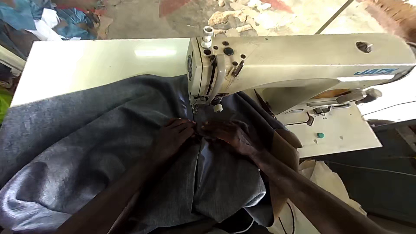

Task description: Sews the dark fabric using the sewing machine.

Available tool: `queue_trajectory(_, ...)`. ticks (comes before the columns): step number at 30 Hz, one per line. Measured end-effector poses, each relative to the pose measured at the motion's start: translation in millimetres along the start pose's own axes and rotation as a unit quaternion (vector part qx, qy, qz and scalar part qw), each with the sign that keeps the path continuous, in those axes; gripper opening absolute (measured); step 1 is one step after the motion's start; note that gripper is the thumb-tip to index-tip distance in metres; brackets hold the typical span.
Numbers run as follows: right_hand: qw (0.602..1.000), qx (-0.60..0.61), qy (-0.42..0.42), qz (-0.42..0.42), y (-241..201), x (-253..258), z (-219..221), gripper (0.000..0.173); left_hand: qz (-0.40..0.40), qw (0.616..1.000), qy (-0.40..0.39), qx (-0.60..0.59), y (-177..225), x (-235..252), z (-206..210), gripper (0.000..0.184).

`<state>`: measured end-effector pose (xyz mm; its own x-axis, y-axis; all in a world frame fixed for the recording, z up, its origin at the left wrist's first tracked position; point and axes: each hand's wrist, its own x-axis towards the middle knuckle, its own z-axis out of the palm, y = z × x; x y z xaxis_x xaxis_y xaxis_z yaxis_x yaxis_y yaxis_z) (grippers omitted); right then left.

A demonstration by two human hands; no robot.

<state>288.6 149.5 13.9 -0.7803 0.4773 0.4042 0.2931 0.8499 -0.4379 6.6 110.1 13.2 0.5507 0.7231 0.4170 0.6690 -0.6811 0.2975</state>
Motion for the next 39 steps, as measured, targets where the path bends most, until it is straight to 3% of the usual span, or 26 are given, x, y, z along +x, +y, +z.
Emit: queue_trajectory(39, 1.000, -0.019, 0.005, 0.007, 23.2, 23.6, -11.1, 0.024, -0.002, 1.000, -0.003, 0.007, -28.1, 20.8, -0.1, 0.025)
